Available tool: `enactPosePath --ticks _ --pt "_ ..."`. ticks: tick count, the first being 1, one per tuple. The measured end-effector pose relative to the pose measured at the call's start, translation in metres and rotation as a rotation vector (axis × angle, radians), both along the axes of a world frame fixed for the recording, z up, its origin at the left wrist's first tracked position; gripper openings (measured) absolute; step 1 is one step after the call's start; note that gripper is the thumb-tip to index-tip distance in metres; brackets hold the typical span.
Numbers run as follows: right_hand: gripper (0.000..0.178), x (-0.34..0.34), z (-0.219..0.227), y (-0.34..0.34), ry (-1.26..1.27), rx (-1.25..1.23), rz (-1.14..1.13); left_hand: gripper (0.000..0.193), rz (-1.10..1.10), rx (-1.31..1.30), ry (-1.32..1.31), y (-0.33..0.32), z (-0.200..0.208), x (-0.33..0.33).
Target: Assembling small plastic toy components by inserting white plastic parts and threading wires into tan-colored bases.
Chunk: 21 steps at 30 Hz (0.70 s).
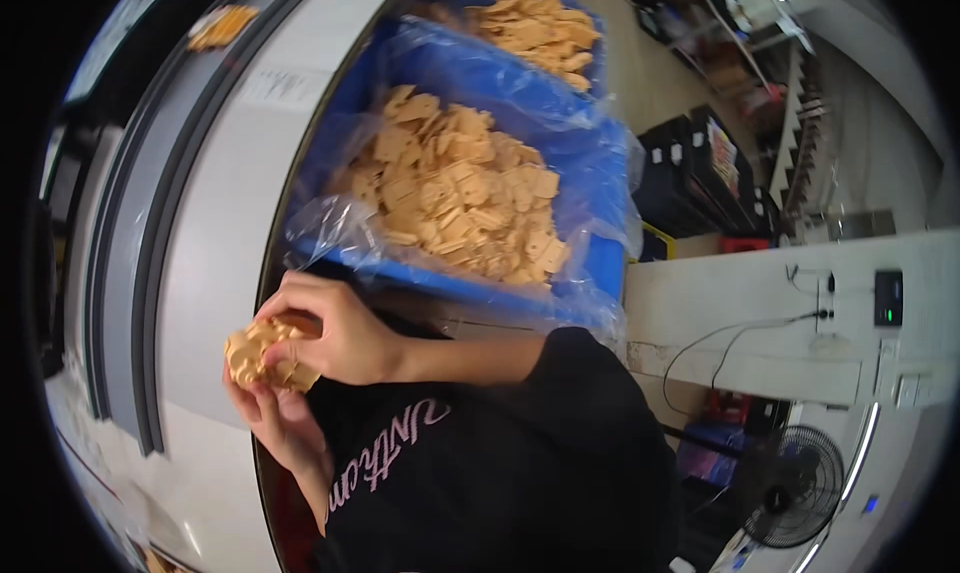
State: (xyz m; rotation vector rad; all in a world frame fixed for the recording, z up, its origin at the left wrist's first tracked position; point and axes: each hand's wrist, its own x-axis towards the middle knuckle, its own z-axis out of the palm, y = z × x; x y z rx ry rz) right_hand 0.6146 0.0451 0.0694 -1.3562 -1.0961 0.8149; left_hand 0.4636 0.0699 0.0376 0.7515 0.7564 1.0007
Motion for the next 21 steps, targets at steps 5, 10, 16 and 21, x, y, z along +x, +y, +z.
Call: enactPosePath --ticks 5,10,16,21 --pt "0.024 -0.005 -0.001 -0.008 0.043 0.096 -0.103 0.059 -0.041 0.019 0.044 -0.002 0.011 0.006" --pt "0.023 -0.010 0.002 -0.010 0.012 0.139 -0.122 0.058 -0.071 0.043 0.045 -0.003 0.012 0.002" --pt "0.022 -0.016 0.005 -0.011 -0.032 0.186 -0.104 0.061 0.010 0.016 0.000 -0.009 0.014 -0.008" --pt "0.031 -0.011 -0.004 -0.004 -0.107 0.167 0.078 0.060 -0.021 0.037 -0.044 -0.006 0.000 -0.021"
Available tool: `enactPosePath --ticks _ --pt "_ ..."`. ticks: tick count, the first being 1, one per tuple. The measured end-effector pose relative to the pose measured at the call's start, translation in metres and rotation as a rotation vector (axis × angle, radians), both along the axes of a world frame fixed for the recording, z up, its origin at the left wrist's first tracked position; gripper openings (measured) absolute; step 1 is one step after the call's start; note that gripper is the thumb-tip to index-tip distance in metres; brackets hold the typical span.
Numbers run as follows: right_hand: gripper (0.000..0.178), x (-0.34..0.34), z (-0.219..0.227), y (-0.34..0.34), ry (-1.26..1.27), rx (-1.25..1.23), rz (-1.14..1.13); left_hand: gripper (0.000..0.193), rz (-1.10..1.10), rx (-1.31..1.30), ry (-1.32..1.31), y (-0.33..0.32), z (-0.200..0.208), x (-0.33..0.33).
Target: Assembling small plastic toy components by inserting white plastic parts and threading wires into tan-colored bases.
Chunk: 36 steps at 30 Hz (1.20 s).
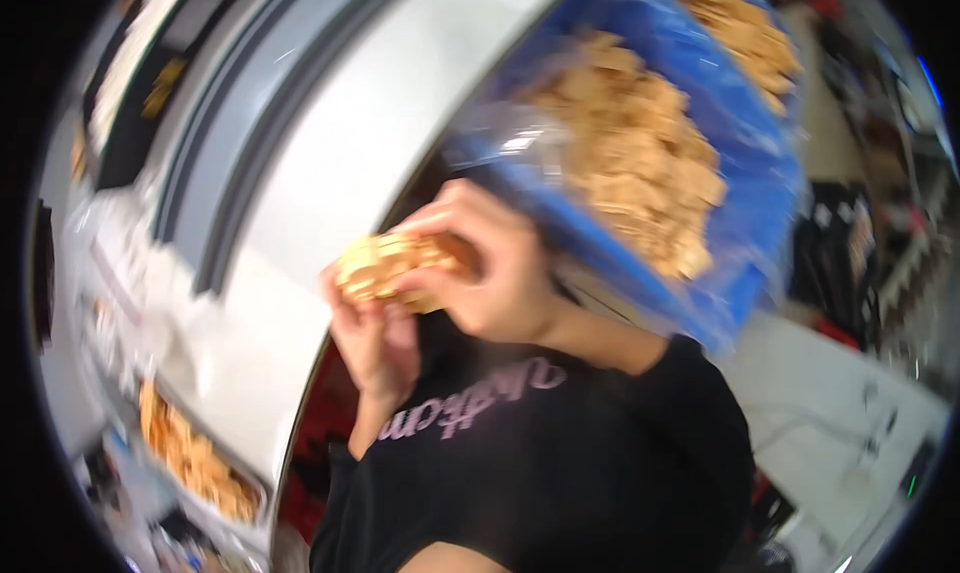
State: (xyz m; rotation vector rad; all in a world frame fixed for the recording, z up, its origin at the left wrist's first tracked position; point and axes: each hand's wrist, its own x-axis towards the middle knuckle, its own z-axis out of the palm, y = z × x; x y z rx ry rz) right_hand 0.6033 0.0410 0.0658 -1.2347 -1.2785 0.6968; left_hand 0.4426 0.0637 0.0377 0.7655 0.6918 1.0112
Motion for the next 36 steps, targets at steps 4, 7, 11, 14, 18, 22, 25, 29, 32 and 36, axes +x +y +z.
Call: enactPosePath --ticks 4,7,11,14,18,22,25,29,32,36 --pt "0.036 0.001 0.007 0.000 0.088 -0.052 0.151 0.054 0.033 0.026 -0.122 -0.006 -0.003 -0.002" --pt "0.034 -0.007 0.010 0.006 0.033 0.025 0.099 0.048 0.060 0.088 -0.214 -0.006 0.001 -0.003" --pt "0.031 -0.011 0.016 0.008 0.003 -0.044 0.072 0.047 0.060 0.070 -0.248 -0.004 -0.002 -0.004" --pt "0.029 -0.014 0.016 0.006 -0.044 -0.010 0.038 0.046 0.031 0.084 -0.263 -0.003 -0.001 -0.004" --pt "0.029 -0.015 0.011 0.005 -0.072 0.040 -0.002 0.050 0.009 0.021 -0.200 -0.002 0.002 0.000" --pt "0.028 -0.014 0.009 0.000 -0.093 0.035 -0.009 0.051 -0.012 0.037 -0.206 -0.005 -0.001 0.002" --pt "0.028 -0.013 0.006 0.001 -0.075 0.080 -0.003 0.052 -0.013 0.037 -0.204 -0.005 -0.001 0.004" --pt "0.031 -0.011 0.006 0.005 -0.124 0.057 0.044 0.053 0.026 0.003 -0.197 -0.007 -0.007 0.000" --pt "0.034 -0.012 0.012 0.012 0.044 -0.140 0.098 0.053 0.040 -0.056 -0.258 -0.004 -0.006 0.000" --pt "0.030 -0.015 0.010 0.014 0.200 -0.260 0.075 0.043 0.060 -0.198 -0.358 -0.003 0.001 0.003"
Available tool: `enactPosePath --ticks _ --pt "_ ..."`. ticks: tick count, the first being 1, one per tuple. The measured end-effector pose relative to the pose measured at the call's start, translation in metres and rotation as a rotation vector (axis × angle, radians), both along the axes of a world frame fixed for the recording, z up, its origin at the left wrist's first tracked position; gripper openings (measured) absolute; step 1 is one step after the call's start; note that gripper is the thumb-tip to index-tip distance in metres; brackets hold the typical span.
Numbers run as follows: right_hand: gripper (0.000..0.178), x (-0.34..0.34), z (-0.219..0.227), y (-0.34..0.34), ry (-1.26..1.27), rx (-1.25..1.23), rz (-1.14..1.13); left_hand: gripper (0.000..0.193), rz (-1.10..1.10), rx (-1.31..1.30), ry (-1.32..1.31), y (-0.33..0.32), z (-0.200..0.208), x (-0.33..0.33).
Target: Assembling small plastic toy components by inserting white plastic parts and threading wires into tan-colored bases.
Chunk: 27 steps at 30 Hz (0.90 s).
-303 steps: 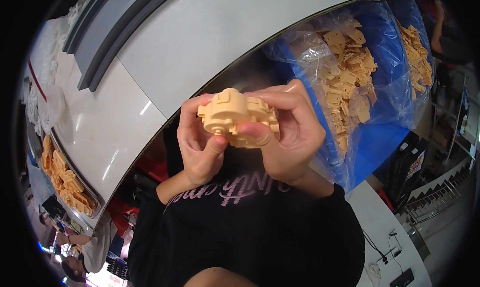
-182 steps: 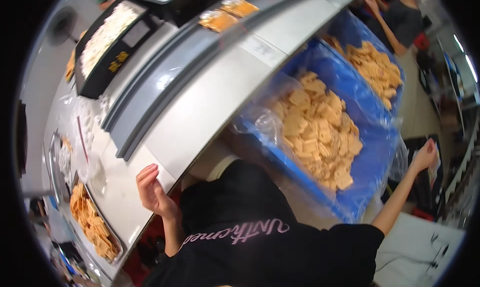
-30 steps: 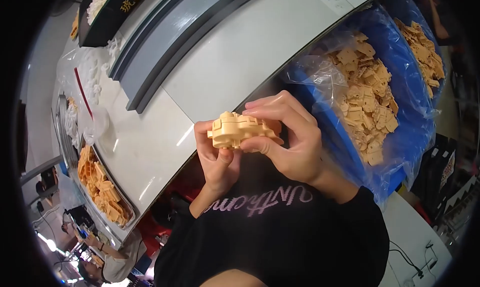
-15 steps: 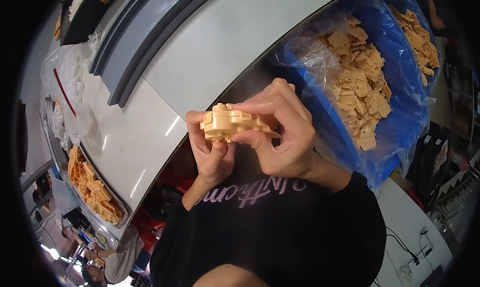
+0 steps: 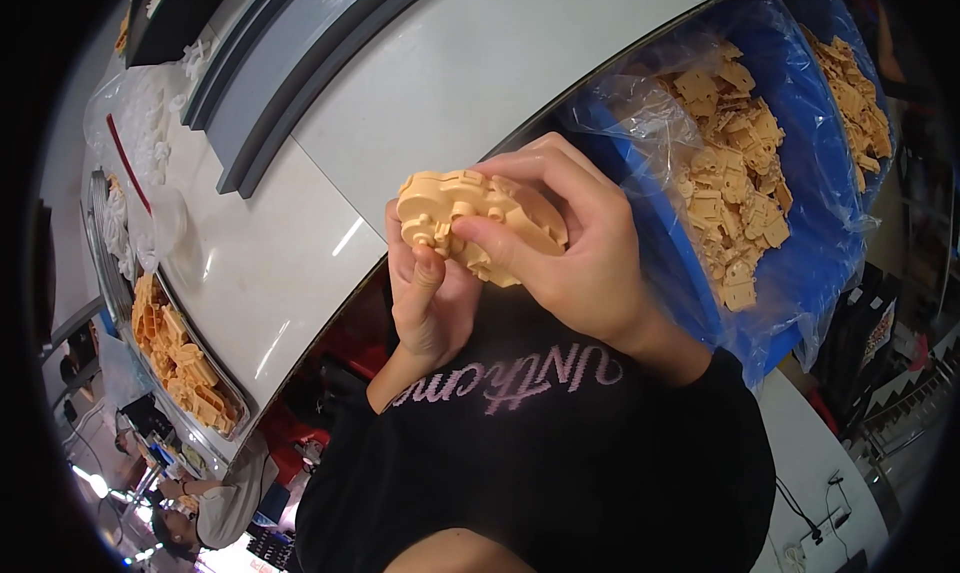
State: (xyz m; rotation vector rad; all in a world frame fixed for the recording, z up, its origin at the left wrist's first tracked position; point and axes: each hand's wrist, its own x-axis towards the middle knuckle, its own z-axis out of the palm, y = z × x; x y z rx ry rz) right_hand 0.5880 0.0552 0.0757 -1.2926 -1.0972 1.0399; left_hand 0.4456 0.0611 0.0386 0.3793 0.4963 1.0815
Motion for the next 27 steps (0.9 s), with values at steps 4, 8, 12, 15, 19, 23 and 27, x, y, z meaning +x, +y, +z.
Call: enactPosePath --ticks 4,8,12,15,19,23,27 --pt "0.029 -0.001 0.007 0.003 -0.003 -0.032 0.002 0.044 0.018 0.001 0.007 -0.001 0.002 0.000" --pt "0.030 0.004 0.016 0.001 -0.127 0.105 0.051 0.047 0.066 0.149 0.044 -0.003 -0.005 -0.004" --pt "0.035 0.008 0.022 -0.004 -0.386 0.336 0.012 0.057 0.100 0.737 0.212 0.014 -0.007 -0.009" --pt "0.036 0.011 0.022 -0.004 -0.463 0.473 0.094 0.057 0.114 0.804 0.277 0.014 -0.003 -0.014" --pt "0.026 0.008 0.022 -0.010 -0.488 0.479 0.104 0.057 0.177 0.806 0.430 0.008 -0.002 -0.015" --pt "0.024 0.010 0.018 -0.012 -0.470 0.484 0.114 0.059 0.173 0.831 0.461 0.005 -0.006 -0.015" --pt "0.036 0.013 0.020 0.002 -0.323 0.402 0.209 0.060 0.238 0.698 0.393 0.007 0.000 -0.018"
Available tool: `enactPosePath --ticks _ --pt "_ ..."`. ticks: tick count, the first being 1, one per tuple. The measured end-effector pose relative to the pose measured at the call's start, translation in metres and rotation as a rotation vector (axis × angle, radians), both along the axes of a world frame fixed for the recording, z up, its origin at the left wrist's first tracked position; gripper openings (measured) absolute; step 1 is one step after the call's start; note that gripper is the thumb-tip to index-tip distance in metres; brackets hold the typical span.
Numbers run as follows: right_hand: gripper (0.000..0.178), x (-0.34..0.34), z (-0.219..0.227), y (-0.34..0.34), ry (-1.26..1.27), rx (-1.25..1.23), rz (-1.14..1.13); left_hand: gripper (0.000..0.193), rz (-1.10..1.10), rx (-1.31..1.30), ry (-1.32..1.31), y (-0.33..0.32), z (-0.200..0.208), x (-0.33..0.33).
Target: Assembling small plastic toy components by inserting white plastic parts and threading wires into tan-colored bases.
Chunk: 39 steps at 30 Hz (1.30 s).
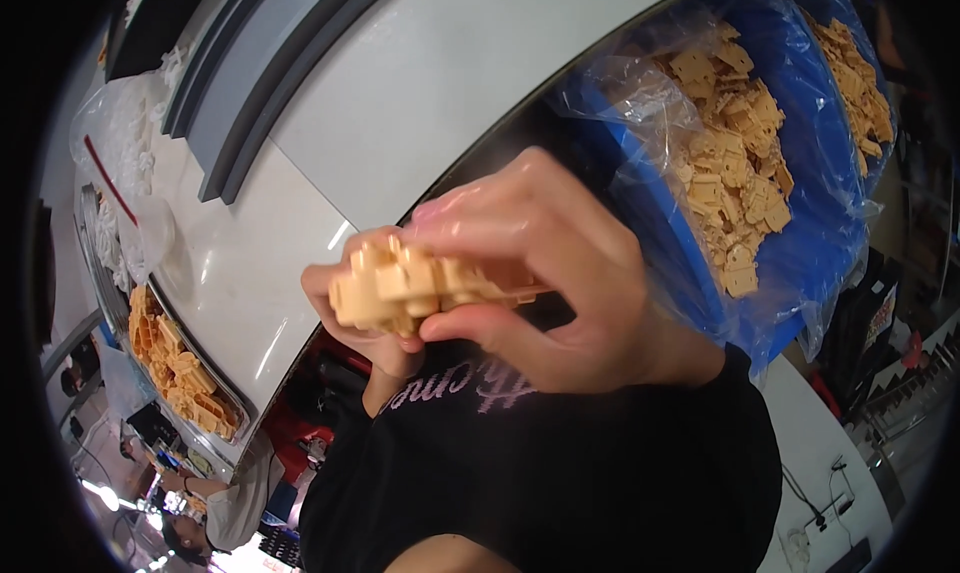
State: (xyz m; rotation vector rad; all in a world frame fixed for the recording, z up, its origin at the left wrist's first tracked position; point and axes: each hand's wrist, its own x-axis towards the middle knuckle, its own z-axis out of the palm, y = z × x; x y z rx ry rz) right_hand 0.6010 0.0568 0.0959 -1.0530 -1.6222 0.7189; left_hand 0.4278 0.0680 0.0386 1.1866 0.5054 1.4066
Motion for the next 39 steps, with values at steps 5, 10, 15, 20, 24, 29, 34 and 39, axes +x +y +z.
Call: enactPosePath --ticks 5,10,15,20,24,29,34,39 --pt "0.035 -0.005 -0.008 0.003 0.505 -0.620 -0.004 0.064 0.052 -0.423 0.077 0.014 0.015 -0.008" --pt "0.037 0.006 -0.032 0.020 1.094 -0.851 0.105 0.060 -0.284 -0.546 -0.146 0.034 0.044 -0.023" --pt "0.039 -0.014 -0.038 0.026 1.178 -0.883 0.185 0.060 -0.158 -0.461 0.143 0.025 0.062 -0.025" --pt "0.035 -0.052 -0.024 0.016 0.402 -0.457 -0.094 0.064 0.132 -0.353 0.231 0.008 0.044 -0.041" --pt "0.034 -0.074 -0.012 0.016 0.385 -0.399 0.107 0.053 0.478 -0.241 0.369 -0.011 0.050 -0.085" --pt "0.031 -0.069 -0.026 0.027 0.384 -0.354 0.118 0.042 1.233 -0.040 0.850 -0.024 0.073 -0.180" --pt "0.030 -0.057 -0.017 0.039 0.276 -0.288 0.017 0.034 1.617 -0.077 1.422 -0.002 0.107 -0.311" --pt "0.029 -0.026 -0.002 0.053 0.245 -0.228 -0.206 0.035 1.392 -0.258 2.247 0.031 0.086 -0.410"
